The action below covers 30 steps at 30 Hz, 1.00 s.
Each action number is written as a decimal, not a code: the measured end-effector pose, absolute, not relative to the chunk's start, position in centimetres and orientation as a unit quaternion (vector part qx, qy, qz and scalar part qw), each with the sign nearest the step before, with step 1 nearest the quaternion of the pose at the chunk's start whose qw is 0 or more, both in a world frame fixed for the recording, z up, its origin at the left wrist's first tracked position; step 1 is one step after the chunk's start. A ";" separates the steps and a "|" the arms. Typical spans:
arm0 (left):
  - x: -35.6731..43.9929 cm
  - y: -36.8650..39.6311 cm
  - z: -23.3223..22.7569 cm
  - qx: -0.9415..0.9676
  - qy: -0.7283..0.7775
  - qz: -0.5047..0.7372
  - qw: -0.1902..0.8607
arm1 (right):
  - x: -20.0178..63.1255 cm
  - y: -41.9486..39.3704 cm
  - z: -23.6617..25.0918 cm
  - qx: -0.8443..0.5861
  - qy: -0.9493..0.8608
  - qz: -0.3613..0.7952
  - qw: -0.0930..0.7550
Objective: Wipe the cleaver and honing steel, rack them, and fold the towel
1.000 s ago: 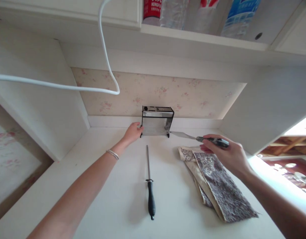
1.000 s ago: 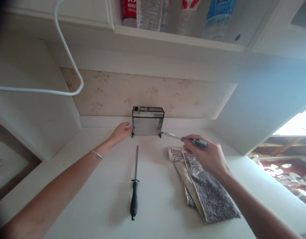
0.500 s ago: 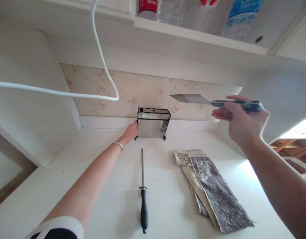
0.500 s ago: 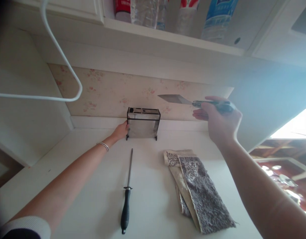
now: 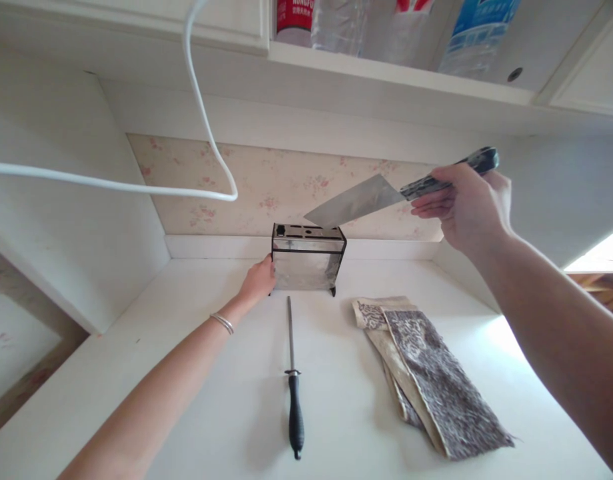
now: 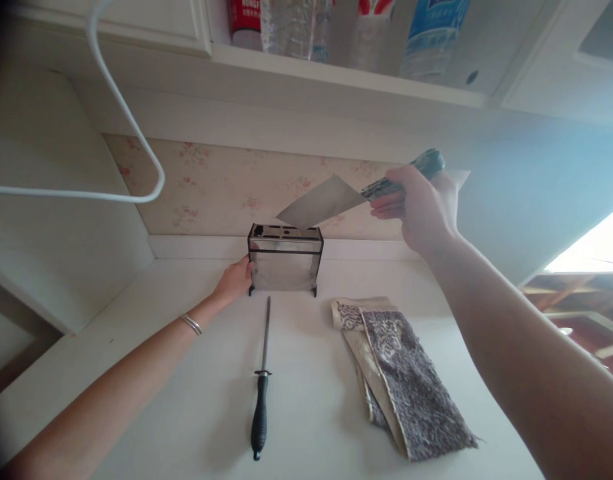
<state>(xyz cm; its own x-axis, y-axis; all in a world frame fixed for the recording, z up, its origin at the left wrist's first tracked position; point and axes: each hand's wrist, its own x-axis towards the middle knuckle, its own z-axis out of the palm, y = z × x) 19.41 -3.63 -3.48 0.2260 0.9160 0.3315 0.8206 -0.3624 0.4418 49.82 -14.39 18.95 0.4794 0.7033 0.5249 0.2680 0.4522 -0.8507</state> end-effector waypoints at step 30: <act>15.6 -23.4 -4.9 0.991 0.110 0.061 0.043 | 50.0 -10.0 21.1 -0.612 -0.526 0.182 0.561</act>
